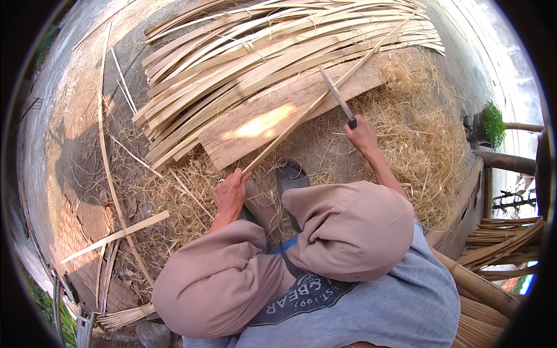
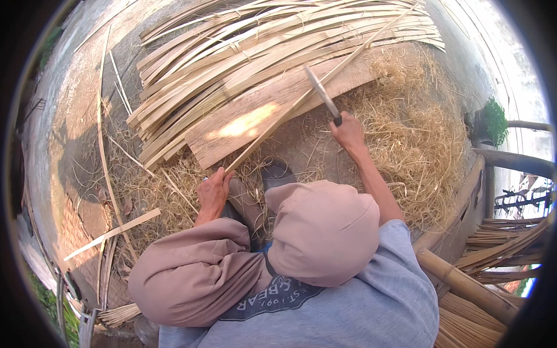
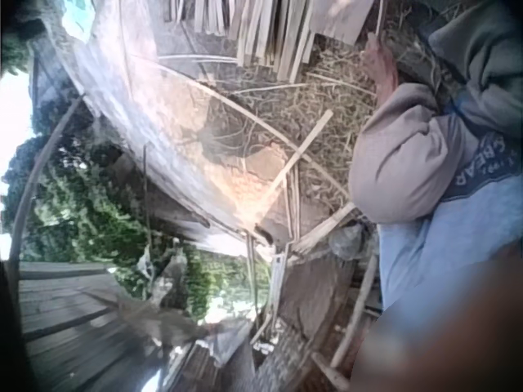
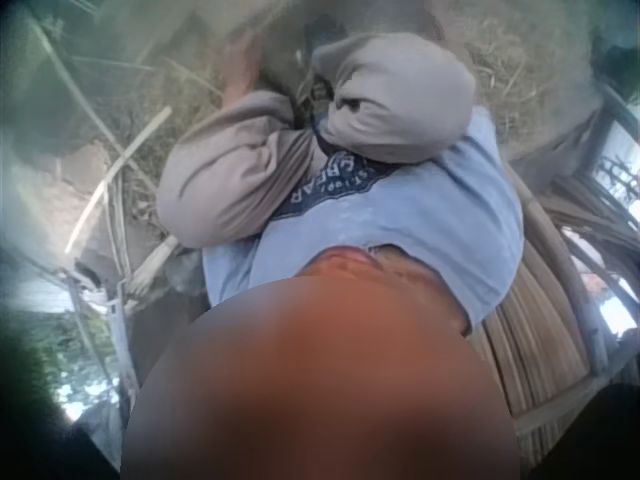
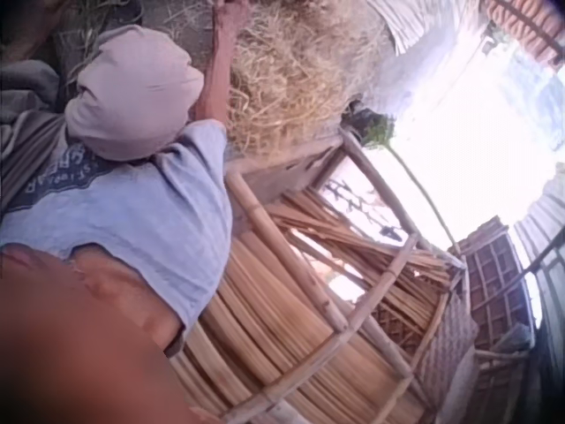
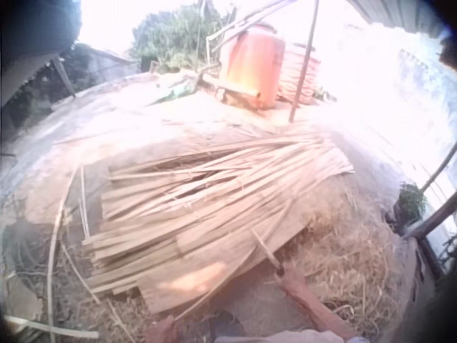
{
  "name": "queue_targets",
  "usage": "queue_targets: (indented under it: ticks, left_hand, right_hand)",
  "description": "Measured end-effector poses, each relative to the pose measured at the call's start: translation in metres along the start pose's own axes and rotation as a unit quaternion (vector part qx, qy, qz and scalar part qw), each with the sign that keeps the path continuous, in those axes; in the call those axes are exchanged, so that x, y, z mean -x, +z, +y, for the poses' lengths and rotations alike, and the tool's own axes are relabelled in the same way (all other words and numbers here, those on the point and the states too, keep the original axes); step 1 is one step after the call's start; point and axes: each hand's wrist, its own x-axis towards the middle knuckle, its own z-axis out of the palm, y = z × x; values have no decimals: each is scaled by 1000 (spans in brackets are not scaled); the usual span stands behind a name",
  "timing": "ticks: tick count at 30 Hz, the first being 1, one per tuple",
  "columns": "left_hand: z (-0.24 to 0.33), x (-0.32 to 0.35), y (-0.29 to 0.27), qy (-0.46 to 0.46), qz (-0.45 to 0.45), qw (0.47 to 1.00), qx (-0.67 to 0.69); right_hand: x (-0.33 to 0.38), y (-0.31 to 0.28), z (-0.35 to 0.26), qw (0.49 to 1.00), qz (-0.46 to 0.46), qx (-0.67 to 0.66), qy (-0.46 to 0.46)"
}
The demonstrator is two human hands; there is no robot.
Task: The person sits on the ground and uses a knife to split long bamboo strips into thinner slats. They repeatedly position a strip on a wooden block, split it, and add the resulting slats to a growing pile.
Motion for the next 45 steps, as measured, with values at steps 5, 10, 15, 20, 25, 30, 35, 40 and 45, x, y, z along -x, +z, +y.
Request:
queue_targets:
  ticks: [5, 10, 15, 20, 25, 30, 35, 40, 45]
  left_hand:
    - [5, -3, 1, 27, 11, 999, -46]
    - [2, -1, 0, 31, 9, 996, -79]
    - [2, 4, -5, 44, 21, 996, -71]
    - [3, -11, -12, -17, -69, 997, 31]
    - [-14, -14, -11, -116, -255, 931, 236]
    - [-20, -13, -13, -135, -279, 892, 328]
    - [-18, -11, -12, -136, -294, 890, 321]
    - [-19, -27, -15, -218, -366, 790, 441]
    - [-24, -23, -21, -228, -399, 749, 477]
  right_hand:
    - [-31, -52, 31, 999, 40, 29, 5]
    - [110, 19, -79, 958, -150, 61, -235]
    - [-15, -28, 29, 999, 11, -5, 33]
    - [-67, -81, 82, 993, 103, 10, 63]
    - [48, 47, -23, 990, -63, -68, -104]
    - [84, 77, -38, 970, -100, 18, -220]
    - [-46, -4, 41, 981, 128, -96, 109]
    - [30, 44, -12, 994, -26, -52, -93]
    - [72, 64, -26, 977, -55, 1, -208]
